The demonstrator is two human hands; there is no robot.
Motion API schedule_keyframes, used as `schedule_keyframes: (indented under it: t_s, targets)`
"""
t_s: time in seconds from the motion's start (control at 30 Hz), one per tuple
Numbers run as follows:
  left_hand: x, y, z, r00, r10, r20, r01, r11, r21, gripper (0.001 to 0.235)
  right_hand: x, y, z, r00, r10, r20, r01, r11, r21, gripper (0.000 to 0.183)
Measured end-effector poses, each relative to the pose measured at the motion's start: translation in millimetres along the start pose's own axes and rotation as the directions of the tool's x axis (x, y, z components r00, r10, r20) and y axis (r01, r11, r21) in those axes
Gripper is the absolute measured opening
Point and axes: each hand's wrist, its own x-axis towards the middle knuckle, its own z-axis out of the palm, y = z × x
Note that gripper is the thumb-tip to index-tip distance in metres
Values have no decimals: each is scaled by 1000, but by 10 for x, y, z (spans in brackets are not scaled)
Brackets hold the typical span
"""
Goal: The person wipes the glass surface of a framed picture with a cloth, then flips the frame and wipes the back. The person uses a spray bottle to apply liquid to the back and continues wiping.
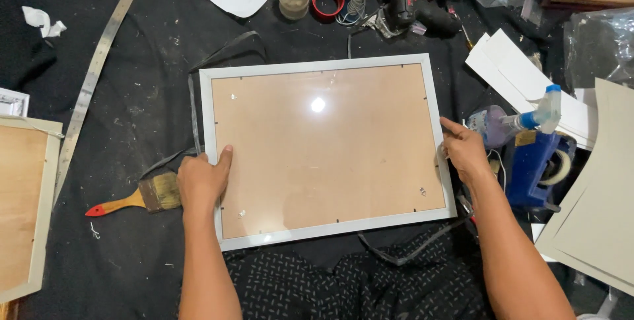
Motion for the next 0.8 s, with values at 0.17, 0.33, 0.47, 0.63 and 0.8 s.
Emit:
schedule_keyframes:
  t_s: [0.17, 0.33, 0.47, 0.63, 0.8]
  targets:
    - [-4, 17, -1, 1000, -18, -2, 18, 1000, -6, 80, 183, 230, -76, 1000, -17, -10, 15, 981, -192, 57]
    - [43, -29, 31, 1000, -19, -24, 20, 998, 51, 80, -68, -223, -122, 983, -163, -85, 118, 915, -385, 47]
    - [-49, 169, -64, 988, 8, -156, 1, 998, 56, 74, -680, -749, 1, 989, -143, 47, 145, 989, -33, 44]
    - [-56, 184, 116, 936, 125, -330, -137, 990, -14, 68, -1104, -776, -34, 988, -56, 147, 96, 956, -278, 38]
    - [-367, 574, 125, 901, 379, -211, -400, 914, -66, 66, -1289, -829, -221, 974, 55, 218, 45, 903, -428, 40]
